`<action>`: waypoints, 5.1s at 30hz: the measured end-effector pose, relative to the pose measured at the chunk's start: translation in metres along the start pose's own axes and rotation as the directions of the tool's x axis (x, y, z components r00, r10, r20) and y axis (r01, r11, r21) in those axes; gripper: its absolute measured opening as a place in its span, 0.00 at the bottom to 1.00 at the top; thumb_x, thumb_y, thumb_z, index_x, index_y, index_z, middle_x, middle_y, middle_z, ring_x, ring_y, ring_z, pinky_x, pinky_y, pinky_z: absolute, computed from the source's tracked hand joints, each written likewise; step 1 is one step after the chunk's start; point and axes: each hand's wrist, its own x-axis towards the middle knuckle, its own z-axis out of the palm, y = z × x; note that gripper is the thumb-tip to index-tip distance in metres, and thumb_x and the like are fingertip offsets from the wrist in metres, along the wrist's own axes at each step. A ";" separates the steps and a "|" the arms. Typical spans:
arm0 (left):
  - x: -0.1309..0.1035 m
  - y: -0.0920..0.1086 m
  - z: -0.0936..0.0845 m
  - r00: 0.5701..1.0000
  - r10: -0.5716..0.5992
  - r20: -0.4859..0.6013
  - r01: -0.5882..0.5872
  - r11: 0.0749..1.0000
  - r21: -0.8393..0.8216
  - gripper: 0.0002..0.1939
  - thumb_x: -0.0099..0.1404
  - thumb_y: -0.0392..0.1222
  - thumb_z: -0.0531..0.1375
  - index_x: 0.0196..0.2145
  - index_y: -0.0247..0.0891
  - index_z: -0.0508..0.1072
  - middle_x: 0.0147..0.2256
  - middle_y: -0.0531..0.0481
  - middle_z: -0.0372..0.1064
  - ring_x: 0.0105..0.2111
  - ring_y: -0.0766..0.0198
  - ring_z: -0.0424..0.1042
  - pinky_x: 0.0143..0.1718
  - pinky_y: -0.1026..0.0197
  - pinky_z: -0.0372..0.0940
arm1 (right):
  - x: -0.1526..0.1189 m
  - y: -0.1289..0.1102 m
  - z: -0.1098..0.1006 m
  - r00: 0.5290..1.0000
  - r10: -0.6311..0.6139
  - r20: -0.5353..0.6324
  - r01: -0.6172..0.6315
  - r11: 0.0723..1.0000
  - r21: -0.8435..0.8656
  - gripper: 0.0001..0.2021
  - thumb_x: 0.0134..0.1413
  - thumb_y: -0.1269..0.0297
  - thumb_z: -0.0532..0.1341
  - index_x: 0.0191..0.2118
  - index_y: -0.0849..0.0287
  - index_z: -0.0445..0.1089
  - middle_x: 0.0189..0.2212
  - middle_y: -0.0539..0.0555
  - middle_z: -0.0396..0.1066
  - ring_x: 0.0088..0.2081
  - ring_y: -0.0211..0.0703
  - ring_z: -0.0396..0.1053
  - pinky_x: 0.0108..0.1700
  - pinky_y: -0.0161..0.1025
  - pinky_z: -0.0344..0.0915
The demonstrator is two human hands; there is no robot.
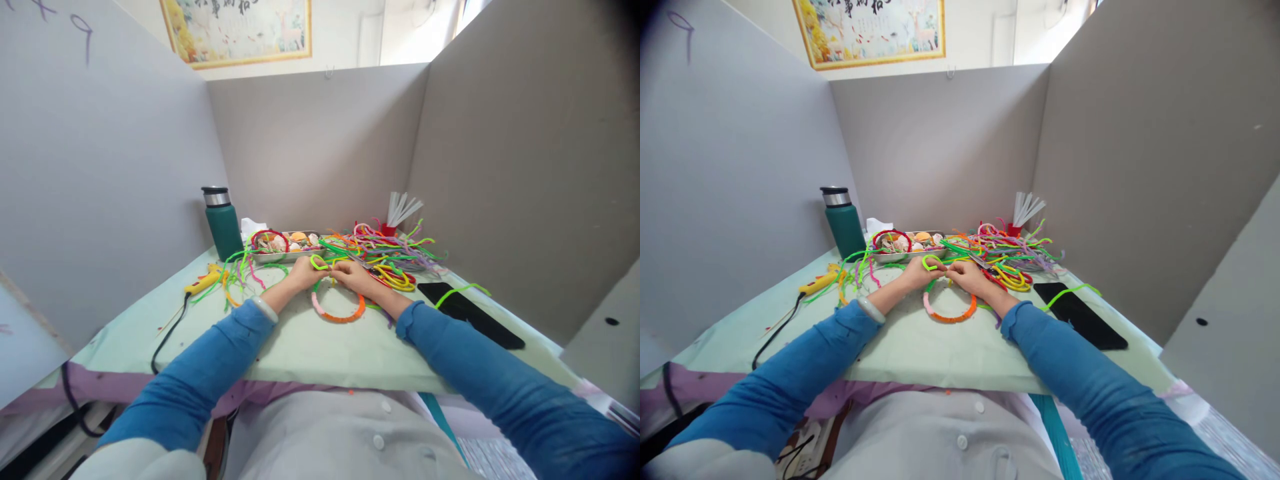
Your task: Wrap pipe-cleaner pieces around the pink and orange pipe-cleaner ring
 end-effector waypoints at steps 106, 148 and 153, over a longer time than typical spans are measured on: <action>-0.007 0.008 -0.002 0.981 -0.129 0.142 0.168 0.934 -0.316 0.09 0.51 0.41 0.57 0.28 0.31 0.68 0.24 0.51 0.64 0.22 0.70 0.62 0.23 0.67 0.56 | -0.002 -0.005 -0.001 0.994 -0.101 -0.047 0.100 0.995 -0.016 0.12 0.49 0.61 0.52 0.27 0.63 0.67 0.19 0.48 0.61 0.22 0.32 0.55 0.26 0.30 0.53; -0.006 0.001 0.001 0.979 -0.111 0.171 0.149 0.961 -0.233 0.13 0.51 0.46 0.56 0.26 0.30 0.70 0.22 0.51 0.65 0.20 0.71 0.58 0.20 0.68 0.52 | -0.001 -0.002 0.000 0.994 -0.103 -0.028 0.102 0.994 -0.034 0.11 0.49 0.62 0.52 0.28 0.63 0.67 0.20 0.48 0.62 0.24 0.32 0.56 0.27 0.30 0.53; -0.006 -0.001 0.001 0.974 -0.119 0.191 0.163 0.958 -0.234 0.14 0.50 0.46 0.56 0.27 0.31 0.69 0.22 0.52 0.64 0.21 0.71 0.59 0.21 0.67 0.53 | -0.002 -0.005 -0.001 0.995 -0.101 -0.024 0.100 0.994 -0.034 0.11 0.49 0.62 0.52 0.27 0.63 0.67 0.20 0.48 0.62 0.23 0.32 0.56 0.26 0.30 0.52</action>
